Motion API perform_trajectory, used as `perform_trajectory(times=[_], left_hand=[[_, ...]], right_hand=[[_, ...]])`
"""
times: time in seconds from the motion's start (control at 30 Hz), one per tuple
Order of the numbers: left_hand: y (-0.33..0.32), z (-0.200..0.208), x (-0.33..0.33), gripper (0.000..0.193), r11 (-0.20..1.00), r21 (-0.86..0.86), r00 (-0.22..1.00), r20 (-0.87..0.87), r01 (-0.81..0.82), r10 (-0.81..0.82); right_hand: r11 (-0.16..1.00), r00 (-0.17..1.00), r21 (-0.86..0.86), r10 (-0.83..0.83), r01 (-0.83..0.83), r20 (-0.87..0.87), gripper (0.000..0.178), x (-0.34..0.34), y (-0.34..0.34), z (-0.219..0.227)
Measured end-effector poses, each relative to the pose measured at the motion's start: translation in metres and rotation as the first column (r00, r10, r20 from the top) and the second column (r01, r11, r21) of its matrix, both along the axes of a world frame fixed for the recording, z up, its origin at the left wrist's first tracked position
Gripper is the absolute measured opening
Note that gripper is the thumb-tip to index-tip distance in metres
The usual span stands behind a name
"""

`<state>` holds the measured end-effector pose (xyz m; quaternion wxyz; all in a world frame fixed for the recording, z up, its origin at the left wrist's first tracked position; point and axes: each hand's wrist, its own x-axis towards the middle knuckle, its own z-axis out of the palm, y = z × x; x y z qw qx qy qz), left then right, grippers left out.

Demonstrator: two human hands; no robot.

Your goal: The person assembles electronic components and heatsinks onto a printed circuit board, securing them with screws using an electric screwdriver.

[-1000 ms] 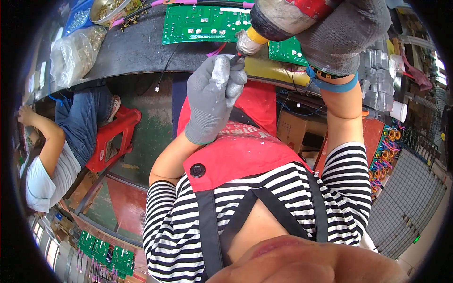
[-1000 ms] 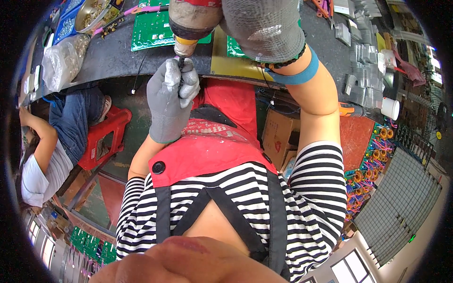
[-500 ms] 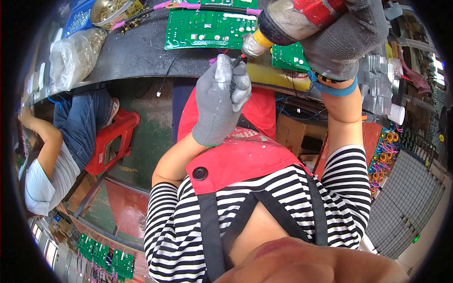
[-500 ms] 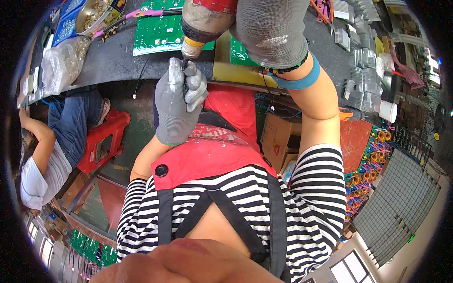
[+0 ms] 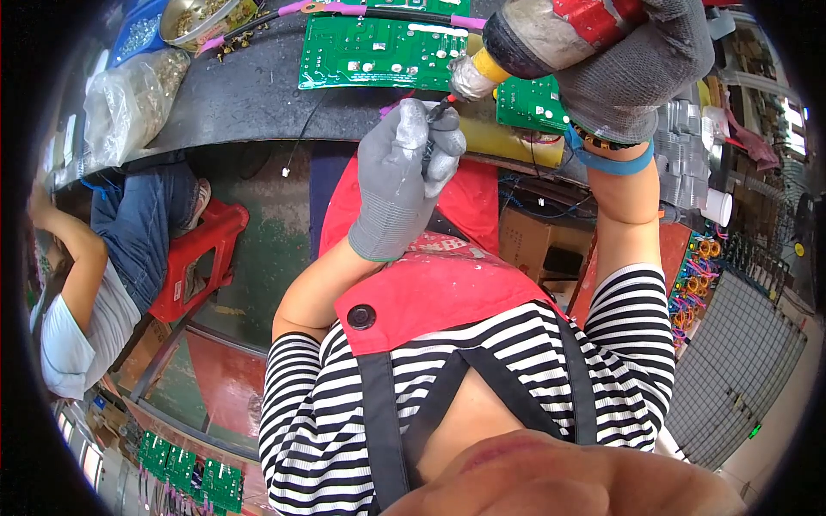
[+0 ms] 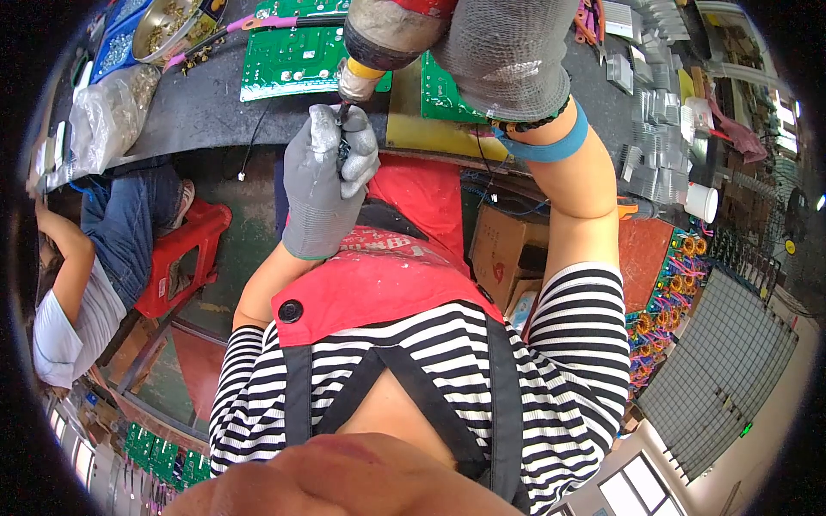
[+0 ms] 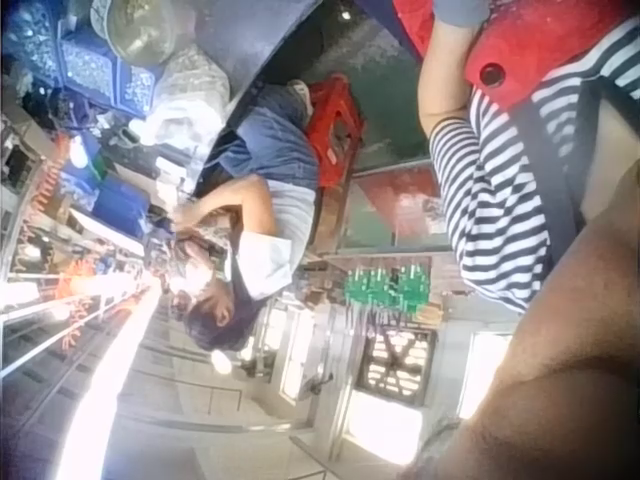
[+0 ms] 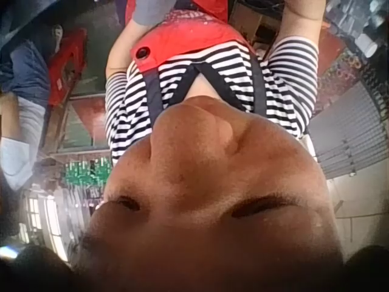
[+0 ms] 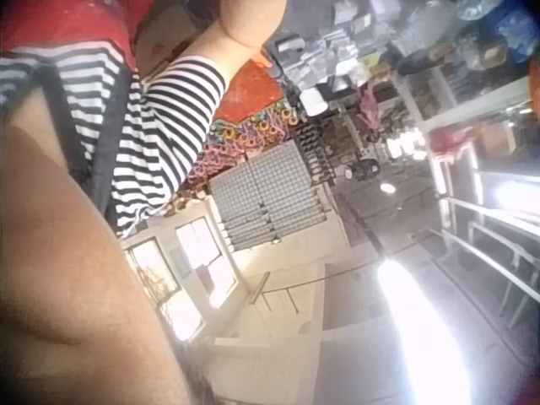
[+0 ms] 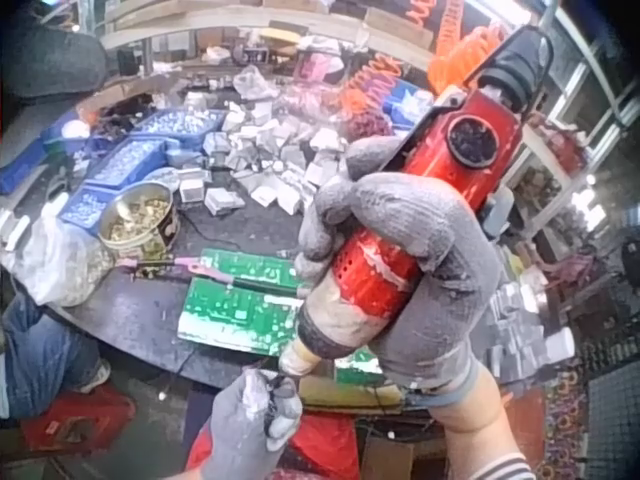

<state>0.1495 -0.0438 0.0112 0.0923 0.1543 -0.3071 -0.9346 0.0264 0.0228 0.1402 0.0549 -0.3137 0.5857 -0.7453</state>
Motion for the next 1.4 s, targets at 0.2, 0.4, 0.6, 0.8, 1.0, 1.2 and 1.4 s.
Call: perform_trajectory(times=[0.2, 0.4, 0.6, 0.8, 1.0, 1.2, 1.4], left_hand=[[-0.002, -0.001, 0.002, 0.037, 1.0, -0.021, 1.0, -0.02, 0.014, -0.014], [-0.006, -0.005, 0.003, 0.032, 0.987, 0.16, 0.999, -0.033, 0.007, -0.001], [-0.008, -0.001, 0.002, 0.029, 0.945, 0.327, 0.999, -0.041, 0.003, 0.011], [-0.024, -0.002, 0.0, 0.033, 0.979, 0.073, 0.981, -0.028, 0.192, -0.19], [-0.029, -0.011, 0.012, 0.033, 0.996, 0.087, 0.996, 0.089, -0.021, 0.013], [-0.052, -0.02, 0.03, 0.027, 0.991, -0.102, 0.988, 0.117, -0.088, 0.1], [-0.079, -0.02, 0.021, 0.021, 0.966, -0.242, 0.953, 0.259, -0.095, 0.159]], right_hand=[[0.985, 0.991, -0.139, 0.11, -0.098, 0.082, 0.051, 0.001, -0.001, -0.008], [0.602, 0.903, -0.745, 0.429, -0.288, -0.003, 0.045, -0.018, -0.016, -0.035], [0.995, 0.995, -0.033, -0.094, 0.094, 0.025, 0.037, 0.006, 0.0, -0.002], [0.996, 0.997, -0.043, -0.08, 0.08, 0.011, 0.036, -0.003, -0.005, -0.004], [0.993, 1.0, -0.118, -0.015, 0.017, 0.023, 0.031, -0.025, -0.017, -0.002], [0.993, 0.991, -0.114, 0.008, -0.024, -0.135, 0.014, -0.065, -0.053, -0.017], [0.993, 0.992, -0.106, -0.068, 0.057, -0.102, 0.011, -0.076, -0.061, -0.009]])
